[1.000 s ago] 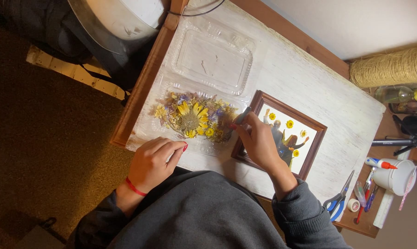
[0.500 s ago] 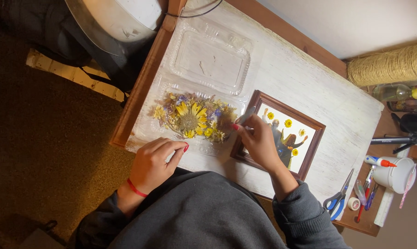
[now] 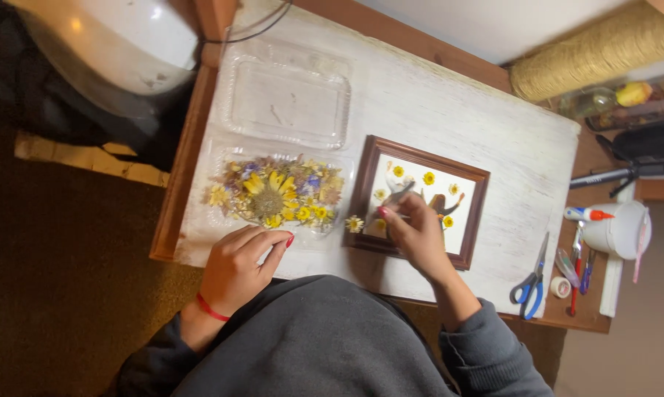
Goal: Arranging and gluing dried flowers onto a framed photograph to create pressed flower art.
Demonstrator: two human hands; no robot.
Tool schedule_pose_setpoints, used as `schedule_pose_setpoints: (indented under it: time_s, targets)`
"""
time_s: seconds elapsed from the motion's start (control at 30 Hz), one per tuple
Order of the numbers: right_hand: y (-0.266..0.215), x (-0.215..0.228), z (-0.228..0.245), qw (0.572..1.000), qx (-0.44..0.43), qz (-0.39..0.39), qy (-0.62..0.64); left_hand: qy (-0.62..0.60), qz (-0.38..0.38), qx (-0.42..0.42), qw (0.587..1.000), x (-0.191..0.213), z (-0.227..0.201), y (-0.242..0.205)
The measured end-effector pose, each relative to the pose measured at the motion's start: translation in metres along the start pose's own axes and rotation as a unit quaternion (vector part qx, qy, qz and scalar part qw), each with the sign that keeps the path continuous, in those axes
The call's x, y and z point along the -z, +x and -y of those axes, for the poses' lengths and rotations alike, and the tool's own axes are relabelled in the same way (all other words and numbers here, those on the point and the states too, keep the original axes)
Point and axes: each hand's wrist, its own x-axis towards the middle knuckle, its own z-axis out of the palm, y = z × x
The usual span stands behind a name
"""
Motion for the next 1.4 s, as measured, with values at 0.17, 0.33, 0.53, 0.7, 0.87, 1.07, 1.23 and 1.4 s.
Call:
schedule_pose_setpoints:
  time_s: [0.17, 0.33, 0.53, 0.7, 0.87, 1.07, 1.23, 1.4]
  targets:
    - [-0.038, 0.080, -0.017, 0.988, -0.017, -0.152, 0.037, -0.016, 0.023, -0.026, 0.999, -0.010, -0.013, 0.013]
    - [-0.081, 0.149, -0.069, 0.962, -0.012, -0.266, 0.060, -0.001, 0.042, -0.057, 0.997, -0.035, -0.028, 0.029]
    - [-0.091, 0.142, -0.106, 0.943, -0.021, -0.321, 0.092, -0.016, 0.144, -0.130, 0.981, -0.076, -0.037, 0.042]
    - [-0.079, 0.124, -0.119, 0.928, 0.005, -0.351, 0.122, -0.070, 0.170, -0.217, 0.959, -0.094, -0.079, 0.066]
    - [-0.077, 0.119, -0.112, 0.924, -0.004, -0.371, 0.091, -0.067, 0.202, -0.222, 0.951, -0.102, -0.086, 0.068]
    - [-0.080, 0.114, -0.099, 0.922, -0.023, -0.383, 0.058, -0.064, 0.199, -0.203, 0.957, -0.101, -0.084, 0.069]
    - [-0.081, 0.108, -0.089, 0.916, -0.031, -0.400, 0.022, -0.064, 0.192, -0.192, 0.960, -0.098, -0.082, 0.069]
    - [-0.082, 0.106, -0.090, 0.912, -0.017, -0.410, 0.028, -0.066, 0.191, -0.190, 0.961, -0.097, -0.080, 0.068]
